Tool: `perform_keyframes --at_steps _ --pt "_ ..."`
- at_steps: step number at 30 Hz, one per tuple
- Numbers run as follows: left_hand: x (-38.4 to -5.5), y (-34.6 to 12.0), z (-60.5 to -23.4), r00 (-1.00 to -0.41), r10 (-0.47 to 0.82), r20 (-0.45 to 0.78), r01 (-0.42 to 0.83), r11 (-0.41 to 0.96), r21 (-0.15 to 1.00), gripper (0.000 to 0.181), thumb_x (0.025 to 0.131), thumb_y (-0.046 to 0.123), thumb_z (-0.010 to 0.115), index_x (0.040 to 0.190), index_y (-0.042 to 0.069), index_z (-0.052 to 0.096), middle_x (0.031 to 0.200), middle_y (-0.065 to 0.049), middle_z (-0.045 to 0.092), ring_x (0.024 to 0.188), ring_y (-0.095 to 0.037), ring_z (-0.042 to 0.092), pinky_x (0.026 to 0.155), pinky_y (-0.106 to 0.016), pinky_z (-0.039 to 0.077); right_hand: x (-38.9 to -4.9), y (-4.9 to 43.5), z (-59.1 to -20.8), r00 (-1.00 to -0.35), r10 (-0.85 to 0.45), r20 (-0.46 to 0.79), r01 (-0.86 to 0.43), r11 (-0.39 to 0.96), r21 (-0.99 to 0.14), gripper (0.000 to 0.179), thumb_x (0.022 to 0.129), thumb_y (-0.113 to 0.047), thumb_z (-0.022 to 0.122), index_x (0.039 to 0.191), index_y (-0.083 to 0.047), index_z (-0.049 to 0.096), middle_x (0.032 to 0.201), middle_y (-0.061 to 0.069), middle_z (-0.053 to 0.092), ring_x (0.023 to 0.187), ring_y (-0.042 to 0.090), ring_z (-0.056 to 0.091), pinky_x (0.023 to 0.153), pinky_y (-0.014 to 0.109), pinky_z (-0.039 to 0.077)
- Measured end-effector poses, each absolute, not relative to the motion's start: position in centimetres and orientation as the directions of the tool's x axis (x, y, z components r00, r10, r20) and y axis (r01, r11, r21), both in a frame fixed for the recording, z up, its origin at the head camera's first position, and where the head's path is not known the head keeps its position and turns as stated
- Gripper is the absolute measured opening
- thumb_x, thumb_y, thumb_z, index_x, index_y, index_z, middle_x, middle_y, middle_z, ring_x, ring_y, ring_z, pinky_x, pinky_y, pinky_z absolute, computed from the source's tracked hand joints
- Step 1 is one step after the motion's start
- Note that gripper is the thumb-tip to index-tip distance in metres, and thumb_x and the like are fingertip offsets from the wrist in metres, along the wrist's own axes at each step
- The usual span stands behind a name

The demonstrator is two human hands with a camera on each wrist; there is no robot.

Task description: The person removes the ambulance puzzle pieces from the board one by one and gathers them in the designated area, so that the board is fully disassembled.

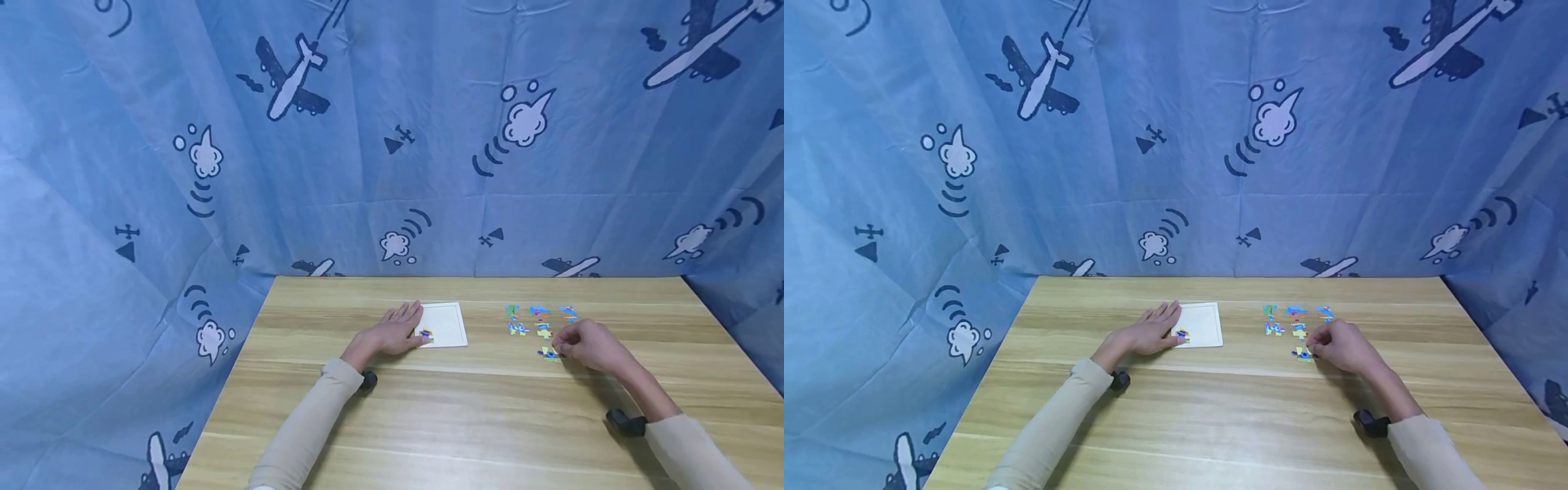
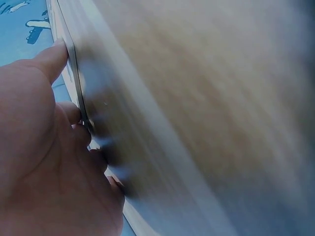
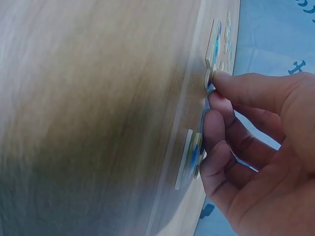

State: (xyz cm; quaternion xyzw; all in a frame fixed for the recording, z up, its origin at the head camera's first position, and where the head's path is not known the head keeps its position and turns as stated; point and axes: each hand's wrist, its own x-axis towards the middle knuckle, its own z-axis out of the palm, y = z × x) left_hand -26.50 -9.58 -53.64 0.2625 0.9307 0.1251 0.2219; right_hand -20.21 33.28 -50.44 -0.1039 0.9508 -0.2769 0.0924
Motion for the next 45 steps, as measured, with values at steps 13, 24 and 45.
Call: perform_keyframes --at_steps 13,24,45 --pt "-25.0 -9.5 -51.3 -0.765 0.553 -0.331 0.445 0.825 0.349 0.081 0.111 0.055 0.039 0.170 0.011 0.006 0.180 -0.004 -0.002 0.168 -0.027 -0.001 0.138 -0.048 0.004 -20.0 33.1 -49.9 -0.956 -0.259 -0.137 -0.141 0.817 -0.559 0.010 0.096 -0.005 0.069 0.093 -0.004 0.078 0.089 0.004 0.076 0.076 0.012 0.059 0.060 0.024 0.046" --pt "-25.1 -9.4 -51.5 -0.762 0.550 -0.341 0.430 0.824 0.369 0.081 0.111 0.052 0.040 0.170 0.010 0.004 0.180 -0.005 -0.004 0.168 -0.027 -0.004 0.137 -0.049 0.001 -20.6 30.7 -48.2 -0.967 -0.255 -0.026 -0.199 0.810 -0.552 0.010 0.098 -0.011 0.070 0.098 -0.005 0.077 0.091 0.006 0.077 0.079 0.011 0.064 0.064 0.028 0.049" --pt "-27.0 -9.3 -54.6 -0.778 0.527 -0.342 0.412 0.839 0.355 0.086 0.108 0.058 0.041 0.170 0.016 0.000 0.179 0.004 -0.010 0.167 -0.021 -0.009 0.137 -0.046 -0.005 -23.6 18.5 -48.3 -0.883 -0.465 0.072 -0.395 0.650 -0.649 0.010 0.097 -0.006 0.070 0.093 -0.004 0.078 0.083 0.005 0.075 0.074 0.007 0.059 0.067 0.022 0.047"
